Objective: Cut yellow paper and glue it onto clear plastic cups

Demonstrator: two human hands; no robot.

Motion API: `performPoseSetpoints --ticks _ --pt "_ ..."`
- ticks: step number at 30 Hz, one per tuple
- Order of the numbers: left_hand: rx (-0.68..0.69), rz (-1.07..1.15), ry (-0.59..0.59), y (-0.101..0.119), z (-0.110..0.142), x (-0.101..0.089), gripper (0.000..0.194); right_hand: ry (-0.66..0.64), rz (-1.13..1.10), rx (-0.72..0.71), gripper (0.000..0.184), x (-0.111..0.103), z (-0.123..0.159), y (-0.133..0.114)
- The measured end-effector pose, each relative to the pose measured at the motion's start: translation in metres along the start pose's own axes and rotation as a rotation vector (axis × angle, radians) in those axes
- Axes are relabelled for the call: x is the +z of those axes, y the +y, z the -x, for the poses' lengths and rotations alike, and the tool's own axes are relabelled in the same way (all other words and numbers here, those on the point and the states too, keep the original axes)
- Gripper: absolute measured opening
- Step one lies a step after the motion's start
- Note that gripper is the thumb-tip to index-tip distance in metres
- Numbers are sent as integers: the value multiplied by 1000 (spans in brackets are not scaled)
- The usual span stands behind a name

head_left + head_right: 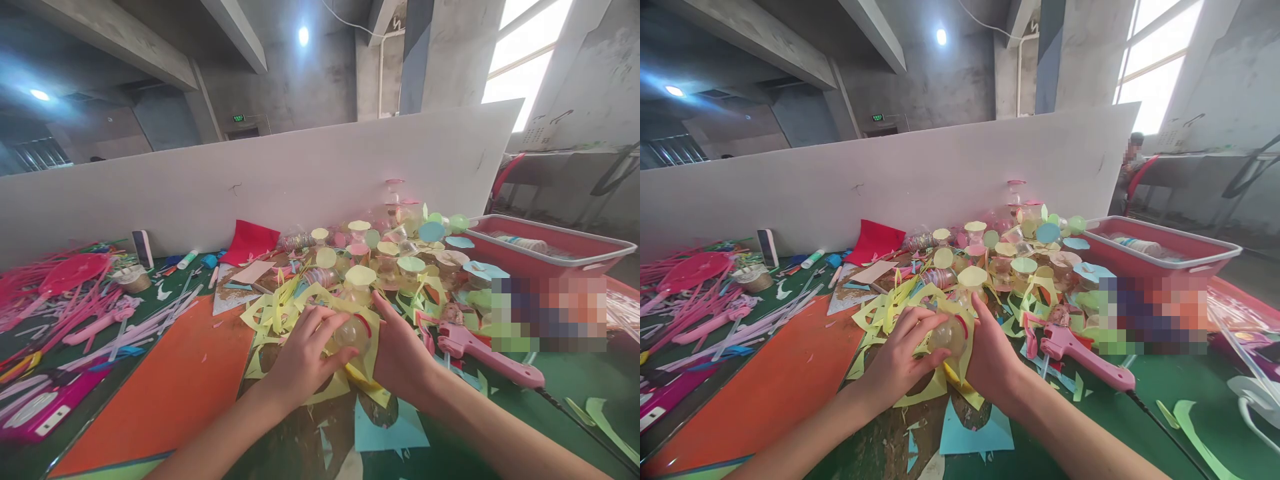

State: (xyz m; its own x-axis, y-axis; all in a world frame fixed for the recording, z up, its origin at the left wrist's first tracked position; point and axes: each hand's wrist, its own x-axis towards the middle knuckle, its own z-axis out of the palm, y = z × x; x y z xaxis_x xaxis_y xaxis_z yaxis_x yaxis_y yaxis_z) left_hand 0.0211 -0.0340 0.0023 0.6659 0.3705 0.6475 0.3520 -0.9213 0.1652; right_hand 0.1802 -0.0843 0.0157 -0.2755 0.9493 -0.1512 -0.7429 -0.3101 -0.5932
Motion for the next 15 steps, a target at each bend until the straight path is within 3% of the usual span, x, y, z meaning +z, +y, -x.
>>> performPoseSetpoints --ticks 9,15 --pt "1 -24 -20 -1 0 -2 36 42 -61 43 55 6 5 -3" --pt "91 -83 -36 -6 -5 -8 37 -24 25 39 57 0 4 -1"
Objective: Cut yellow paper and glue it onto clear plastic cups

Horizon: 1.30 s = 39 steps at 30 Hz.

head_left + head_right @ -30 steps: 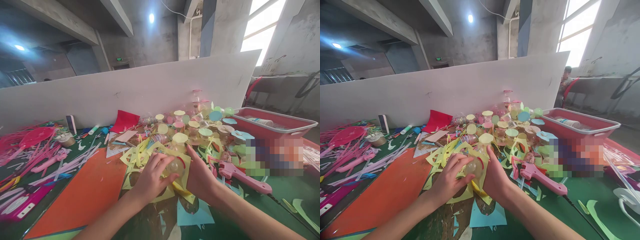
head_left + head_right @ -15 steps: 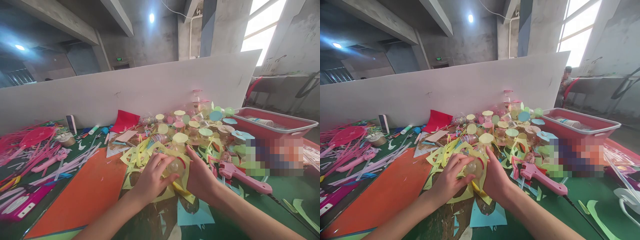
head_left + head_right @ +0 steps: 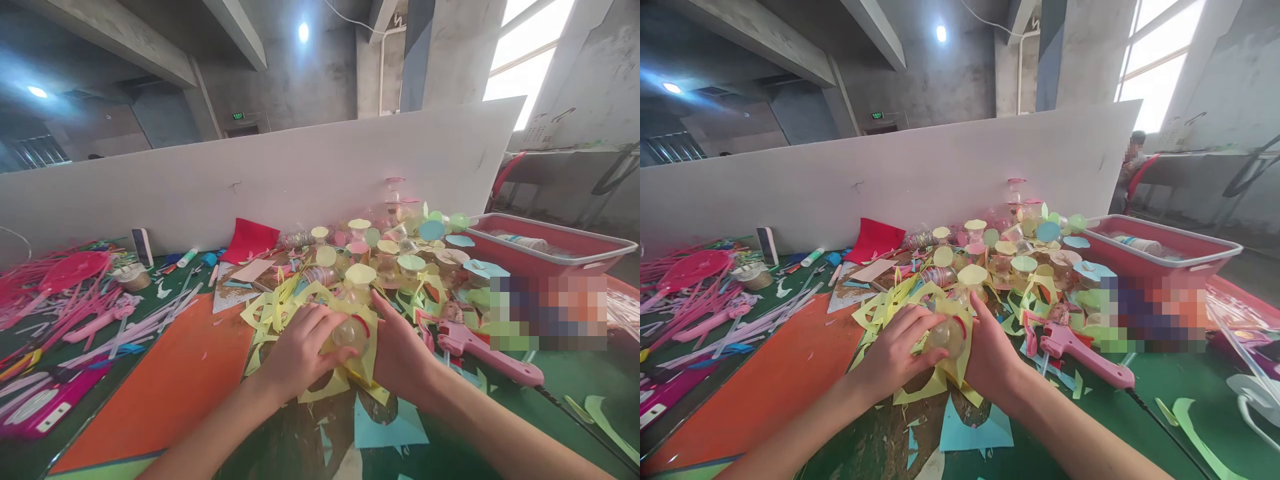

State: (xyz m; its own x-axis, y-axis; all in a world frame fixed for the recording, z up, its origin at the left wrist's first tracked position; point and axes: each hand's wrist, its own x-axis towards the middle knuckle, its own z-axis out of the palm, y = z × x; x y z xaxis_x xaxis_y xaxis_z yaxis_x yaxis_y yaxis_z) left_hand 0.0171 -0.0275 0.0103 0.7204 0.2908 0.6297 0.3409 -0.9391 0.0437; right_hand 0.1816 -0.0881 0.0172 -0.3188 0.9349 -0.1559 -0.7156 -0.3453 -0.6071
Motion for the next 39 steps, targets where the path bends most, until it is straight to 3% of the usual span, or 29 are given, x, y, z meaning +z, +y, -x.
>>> performPoseSetpoints --ticks 3,6,10,14,17,20,27,30,39 --pt "60 -42 -29 -5 -1 -4 37 -8 148 -26 63 -3 -2 0" --pt "94 -88 -61 -11 -1 -7 34 133 423 -188 66 -6 -4 -3" --pt "115 -157 -119 -17 -2 -11 37 327 745 -403 47 -11 -3 -8" --pt "124 -215 -137 -24 -3 -17 37 441 1509 -487 30 -19 0 -6" --pt "98 -215 -119 -31 -3 -23 31 446 2035 -434 27 -27 -1 0" --pt "66 -227 -69 -37 -2 -26 28 425 2328 -350 29 -34 -4 7" --pt "90 -225 -9 -43 0 -26 38 362 2509 -328 17 -30 -6 14" --pt "106 -225 18 -43 1 -26 39 318 2567 -307 21 -24 -3 13" --pt "141 -339 173 -39 -2 -29 31 367 2578 -274 32 -17 -1 15"
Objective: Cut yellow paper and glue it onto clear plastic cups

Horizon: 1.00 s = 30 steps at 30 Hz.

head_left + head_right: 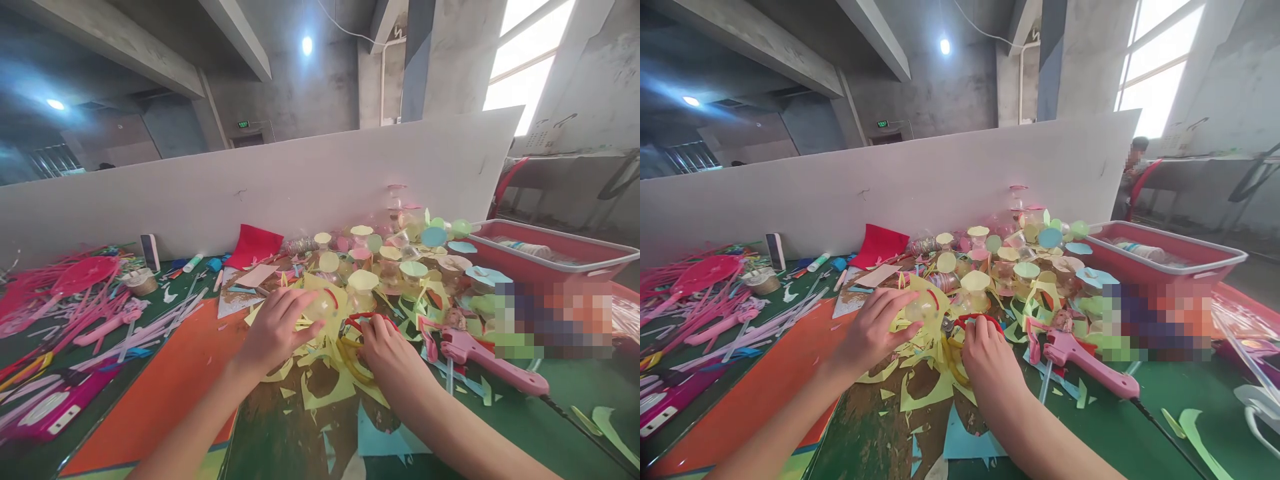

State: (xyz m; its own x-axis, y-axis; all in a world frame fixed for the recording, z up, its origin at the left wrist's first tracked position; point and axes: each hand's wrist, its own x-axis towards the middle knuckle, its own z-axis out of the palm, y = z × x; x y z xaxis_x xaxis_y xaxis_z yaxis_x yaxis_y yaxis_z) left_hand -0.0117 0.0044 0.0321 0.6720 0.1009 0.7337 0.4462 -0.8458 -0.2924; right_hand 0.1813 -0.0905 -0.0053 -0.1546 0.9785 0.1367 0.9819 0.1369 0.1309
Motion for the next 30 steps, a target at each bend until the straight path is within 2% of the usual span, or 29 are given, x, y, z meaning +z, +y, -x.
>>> performPoseSetpoints --ticks 4,7,10,13,16,21,30 --pt "-74 -33 16 -1 3 2 35 85 -141 44 31 4 -1 1" --pt "-110 -45 49 -1 5 1 34 142 -494 187 31 5 -2 5" --pt "-118 -40 65 -2 5 -1 30 40 -893 338 34 1 -4 11" --pt "-130 -35 79 -3 6 -3 32 -74 -1174 390 33 -7 -8 17" --pt "-136 -46 107 -4 5 -3 36 -80 -1394 408 37 -14 -11 22" --pt "-169 -77 125 -4 5 -1 36 -87 -1526 358 45 -17 -6 29" --pt "-287 -96 116 -6 8 3 34 -196 -1434 168 51 -25 6 28"
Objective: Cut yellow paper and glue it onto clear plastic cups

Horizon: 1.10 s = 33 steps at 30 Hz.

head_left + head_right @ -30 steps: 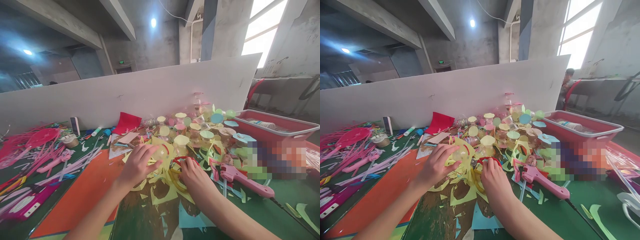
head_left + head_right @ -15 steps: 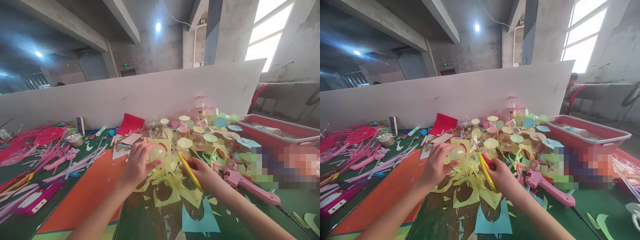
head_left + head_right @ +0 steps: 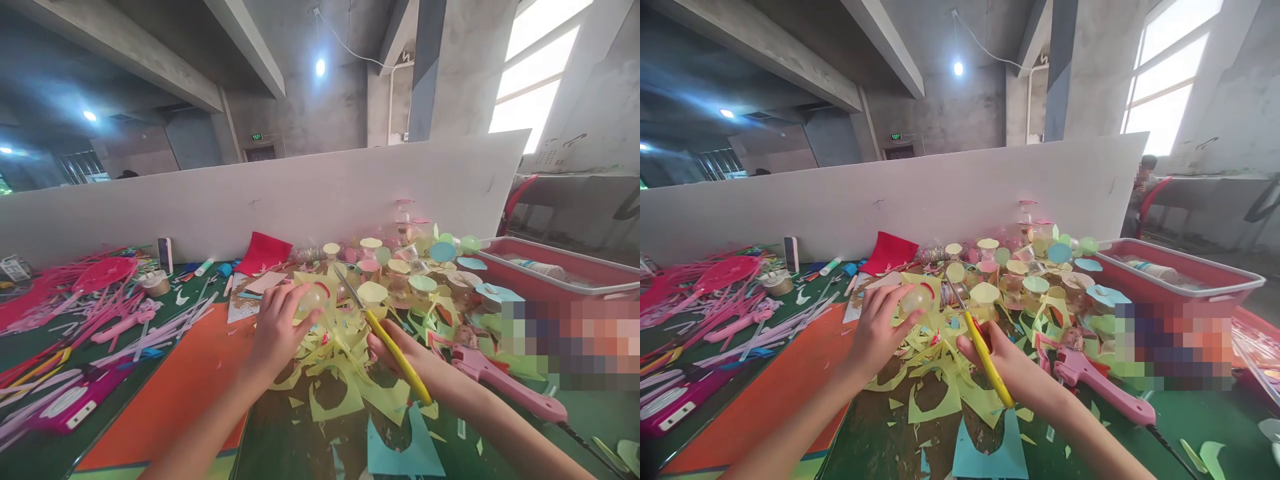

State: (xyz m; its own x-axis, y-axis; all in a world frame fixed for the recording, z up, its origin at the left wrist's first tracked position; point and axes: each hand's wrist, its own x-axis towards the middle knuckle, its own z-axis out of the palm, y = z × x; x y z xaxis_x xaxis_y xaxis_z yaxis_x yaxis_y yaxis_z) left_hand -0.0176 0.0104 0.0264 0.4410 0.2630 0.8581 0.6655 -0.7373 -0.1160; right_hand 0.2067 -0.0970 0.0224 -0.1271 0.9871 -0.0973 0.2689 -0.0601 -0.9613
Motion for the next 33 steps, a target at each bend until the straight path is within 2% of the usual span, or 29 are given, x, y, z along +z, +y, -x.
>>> performPoseSetpoints --ticks 5,14,24,33 --pt "-51 9 -19 -3 1 2 35 -12 98 -4 49 2 1 -4" --pt "-145 -10 -26 -5 0 3 33 -28 80 -13 42 1 2 -3" --pt "-20 33 -13 10 -3 -1 23 -48 79 -18 45 4 -3 5" --pt "-32 26 -9 9 -3 -2 22 -22 142 30 51 1 2 -5"
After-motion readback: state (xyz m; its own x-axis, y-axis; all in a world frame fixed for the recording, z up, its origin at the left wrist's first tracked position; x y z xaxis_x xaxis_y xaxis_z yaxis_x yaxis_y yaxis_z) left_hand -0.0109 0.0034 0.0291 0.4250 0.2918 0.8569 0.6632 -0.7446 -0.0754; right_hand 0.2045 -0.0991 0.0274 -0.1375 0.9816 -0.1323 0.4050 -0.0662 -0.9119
